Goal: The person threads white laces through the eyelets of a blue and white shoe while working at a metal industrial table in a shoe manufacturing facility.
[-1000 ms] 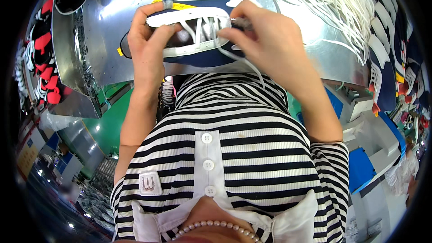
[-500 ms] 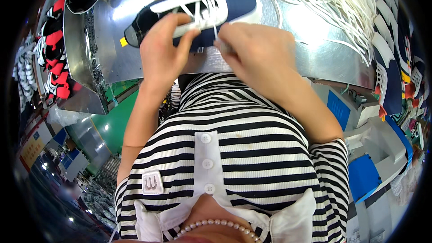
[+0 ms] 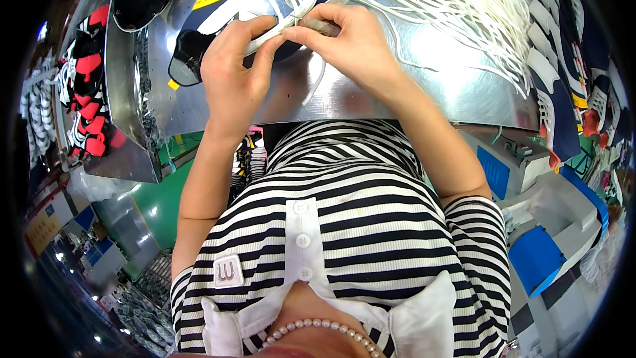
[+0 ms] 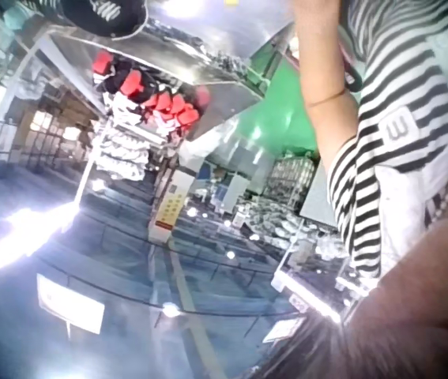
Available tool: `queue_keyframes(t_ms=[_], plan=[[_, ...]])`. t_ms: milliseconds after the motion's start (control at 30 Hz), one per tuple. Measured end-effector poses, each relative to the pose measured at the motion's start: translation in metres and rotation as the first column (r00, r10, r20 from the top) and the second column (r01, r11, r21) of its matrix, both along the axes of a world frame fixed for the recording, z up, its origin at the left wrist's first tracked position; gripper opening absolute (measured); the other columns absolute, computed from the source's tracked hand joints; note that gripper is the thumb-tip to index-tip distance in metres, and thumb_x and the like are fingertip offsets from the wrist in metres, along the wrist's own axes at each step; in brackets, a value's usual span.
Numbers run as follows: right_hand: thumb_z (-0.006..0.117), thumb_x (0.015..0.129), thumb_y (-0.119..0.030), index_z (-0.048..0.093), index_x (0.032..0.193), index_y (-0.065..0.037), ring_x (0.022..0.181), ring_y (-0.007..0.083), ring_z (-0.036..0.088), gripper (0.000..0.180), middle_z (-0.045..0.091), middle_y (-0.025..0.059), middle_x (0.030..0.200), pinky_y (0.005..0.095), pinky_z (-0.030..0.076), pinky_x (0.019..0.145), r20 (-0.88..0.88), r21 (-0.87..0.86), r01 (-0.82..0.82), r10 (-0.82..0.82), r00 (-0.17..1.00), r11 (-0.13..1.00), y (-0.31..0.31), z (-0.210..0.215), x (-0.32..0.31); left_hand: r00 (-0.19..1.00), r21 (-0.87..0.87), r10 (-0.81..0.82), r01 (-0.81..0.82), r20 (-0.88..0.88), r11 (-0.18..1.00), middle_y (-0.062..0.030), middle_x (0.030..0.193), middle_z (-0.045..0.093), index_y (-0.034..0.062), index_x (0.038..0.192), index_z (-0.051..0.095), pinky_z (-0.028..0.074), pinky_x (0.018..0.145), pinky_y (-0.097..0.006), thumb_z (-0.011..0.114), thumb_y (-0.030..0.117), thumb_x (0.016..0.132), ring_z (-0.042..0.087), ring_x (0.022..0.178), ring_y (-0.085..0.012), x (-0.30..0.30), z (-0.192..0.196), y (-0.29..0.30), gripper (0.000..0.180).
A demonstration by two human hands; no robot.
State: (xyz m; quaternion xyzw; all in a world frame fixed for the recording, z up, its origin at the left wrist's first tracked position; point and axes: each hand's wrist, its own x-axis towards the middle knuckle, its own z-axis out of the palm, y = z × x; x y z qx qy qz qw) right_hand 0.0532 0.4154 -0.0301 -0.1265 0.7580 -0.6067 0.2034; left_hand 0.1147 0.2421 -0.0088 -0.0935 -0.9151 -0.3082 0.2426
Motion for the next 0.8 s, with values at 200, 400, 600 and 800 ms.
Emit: queue_keyframes(t_ms=[200,400,600,800], plan=[[0.072,0.086,-0.021,0.066,0.100,-0.006,0.063,0.0013,0.042,0.021,0.051,-0.0067,0.069,0.0180,0.033,0.055,0.182,-0.283,-0.038,0.093,0.979,0.958,0.006,-0.007,0.012,1.000,-0.062,0.000,-0.001,-0.018,0.998,-0.0093,0.076,0.062,0.0014,0.096,0.069,0.046,0.062,-0.033,0.075,0.002,0.077,0.059,0.067,-0.0235,0.005,0.013,0.001,0.020],[0.053,0.099,-0.019,0.059,0.113,-0.003,0.048,0.0015,0.031,0.023,0.045,-0.0054,0.063,0.0189,0.024,0.044,0.313,-0.880,-0.006,0.589,0.745,0.476,0.015,-0.006,0.013,0.999,0.005,-0.044,0.044,0.003,0.999,-0.0069,0.075,0.056,0.0008,0.103,0.070,0.042,0.058,-0.029,0.074,-0.001,0.078,0.053,0.064,-0.0183,0.002,0.026,0.006,0.026],[0.053,0.100,-0.020,0.061,0.111,-0.003,0.047,0.0049,0.040,0.021,0.052,-0.0011,0.065,0.0203,0.033,0.045,0.520,-0.834,0.161,0.654,0.550,0.528,0.024,0.019,0.043,0.998,-0.002,-0.059,0.059,-0.028,0.998,-0.0087,0.073,0.055,0.0047,0.101,0.070,0.044,0.060,-0.036,0.072,0.003,0.077,0.054,0.065,-0.0257,0.001,0.028,0.002,0.024],[0.068,0.088,-0.012,0.070,0.098,-0.003,0.081,0.0140,0.057,0.014,0.060,0.0037,0.087,0.0291,0.046,0.073,-0.147,0.039,-0.355,0.357,0.922,0.934,0.050,0.003,0.058,0.968,-0.120,-0.067,0.098,0.242,0.988,-0.0115,0.080,0.057,0.0030,0.104,0.069,0.046,0.063,-0.035,0.071,0.010,0.083,0.057,0.069,-0.0270,0.000,-0.003,-0.005,0.022]])
